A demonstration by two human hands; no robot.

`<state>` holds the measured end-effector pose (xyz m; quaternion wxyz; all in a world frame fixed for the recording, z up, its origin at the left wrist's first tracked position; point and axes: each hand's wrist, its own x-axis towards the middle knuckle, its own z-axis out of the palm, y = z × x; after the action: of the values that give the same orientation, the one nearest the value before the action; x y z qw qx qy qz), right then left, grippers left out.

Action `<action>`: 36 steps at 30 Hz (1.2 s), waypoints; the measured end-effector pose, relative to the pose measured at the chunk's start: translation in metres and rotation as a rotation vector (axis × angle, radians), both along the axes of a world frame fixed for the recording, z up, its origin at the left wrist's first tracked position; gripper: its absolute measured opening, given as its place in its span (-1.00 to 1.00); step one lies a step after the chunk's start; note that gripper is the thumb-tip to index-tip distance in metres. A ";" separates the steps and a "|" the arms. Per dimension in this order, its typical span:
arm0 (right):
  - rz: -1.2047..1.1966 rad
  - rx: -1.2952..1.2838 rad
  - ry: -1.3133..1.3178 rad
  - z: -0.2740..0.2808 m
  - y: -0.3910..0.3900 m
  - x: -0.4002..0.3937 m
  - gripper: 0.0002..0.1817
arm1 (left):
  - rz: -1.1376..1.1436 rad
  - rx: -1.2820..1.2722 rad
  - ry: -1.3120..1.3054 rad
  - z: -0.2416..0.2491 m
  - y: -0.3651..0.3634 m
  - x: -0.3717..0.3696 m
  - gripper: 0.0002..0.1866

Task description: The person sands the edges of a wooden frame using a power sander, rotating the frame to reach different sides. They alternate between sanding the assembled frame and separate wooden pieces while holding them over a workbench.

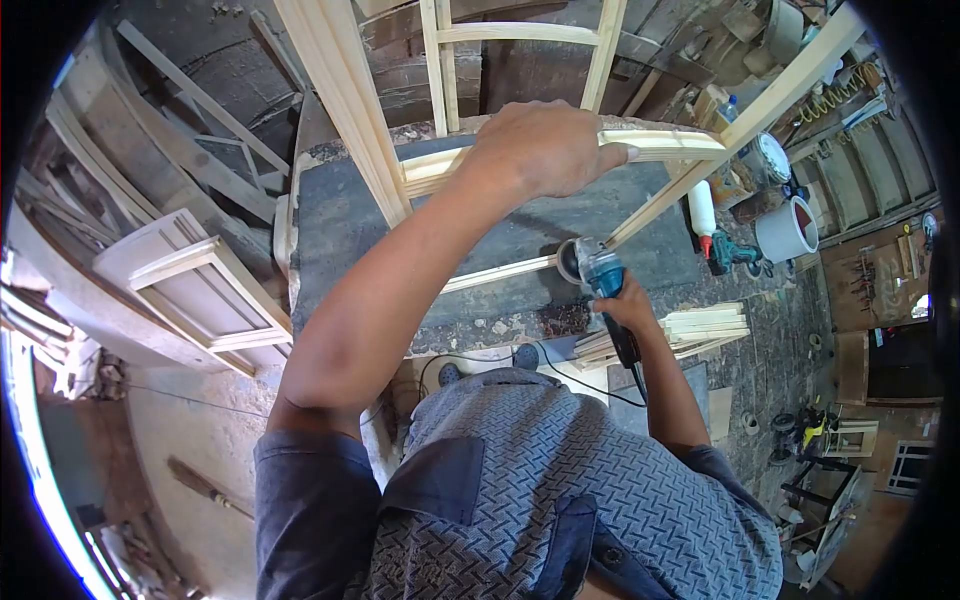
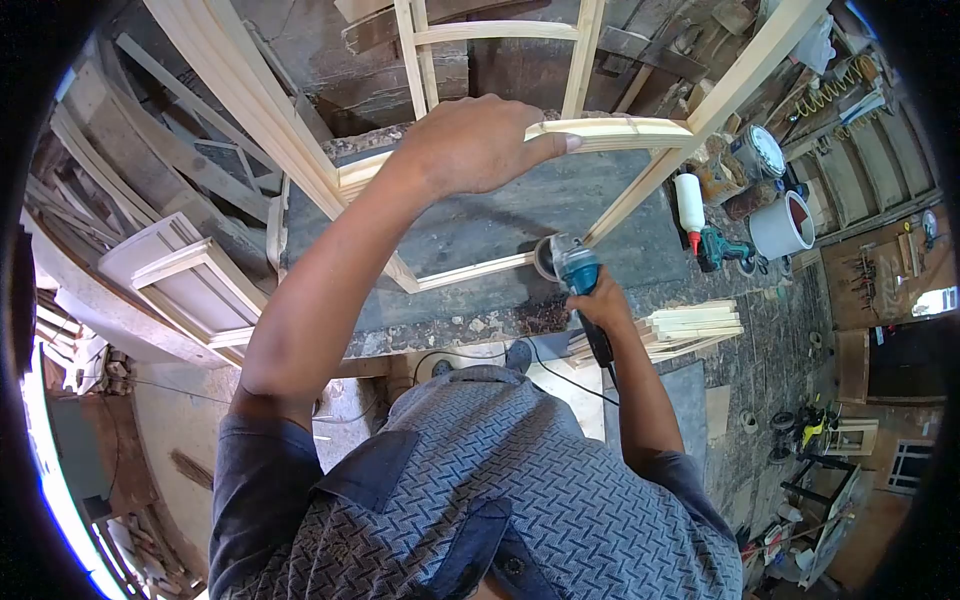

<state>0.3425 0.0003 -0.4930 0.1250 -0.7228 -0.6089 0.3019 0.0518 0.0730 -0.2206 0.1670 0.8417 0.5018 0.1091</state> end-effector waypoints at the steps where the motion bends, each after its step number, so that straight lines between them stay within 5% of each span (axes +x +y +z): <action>1: -0.002 0.001 0.001 -0.003 0.003 0.002 -0.05 | 0.004 -0.016 0.005 0.001 0.000 0.001 -0.27; 9: 0.197 -0.004 0.082 -0.025 0.016 -0.050 -0.04 | 0.008 0.010 0.002 -0.001 -0.004 0.000 -0.28; 11: 0.258 -0.076 0.012 -0.001 0.014 -0.089 0.07 | 0.002 0.027 -0.035 0.001 -0.007 0.000 -0.43; 16: 0.419 -0.252 -0.152 0.019 0.018 -0.149 0.22 | -0.011 0.018 -0.024 -0.004 -0.004 -0.001 -0.29; 22: 0.468 -0.280 -0.132 0.038 0.007 -0.143 0.08 | -0.007 0.019 -0.027 -0.004 -0.005 -0.001 -0.27; 30: 0.110 -0.045 0.021 -0.007 -0.016 -0.037 -0.01 | 0.001 0.029 -0.015 -0.002 -0.010 0.000 -0.40; 33: -0.024 0.022 0.041 -0.001 -0.048 -0.017 -0.06 | -0.012 0.225 -0.148 -0.009 -0.006 -0.006 -0.31; 36: -0.169 0.028 0.137 0.006 -0.099 -0.007 -0.09 | -0.066 0.114 -0.172 -0.005 -0.010 -0.010 -0.45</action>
<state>0.3355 -0.0992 -0.4873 0.2015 -0.7475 -0.5400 0.3301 0.0417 0.0632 -0.2259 0.1648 0.8535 0.4504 0.2036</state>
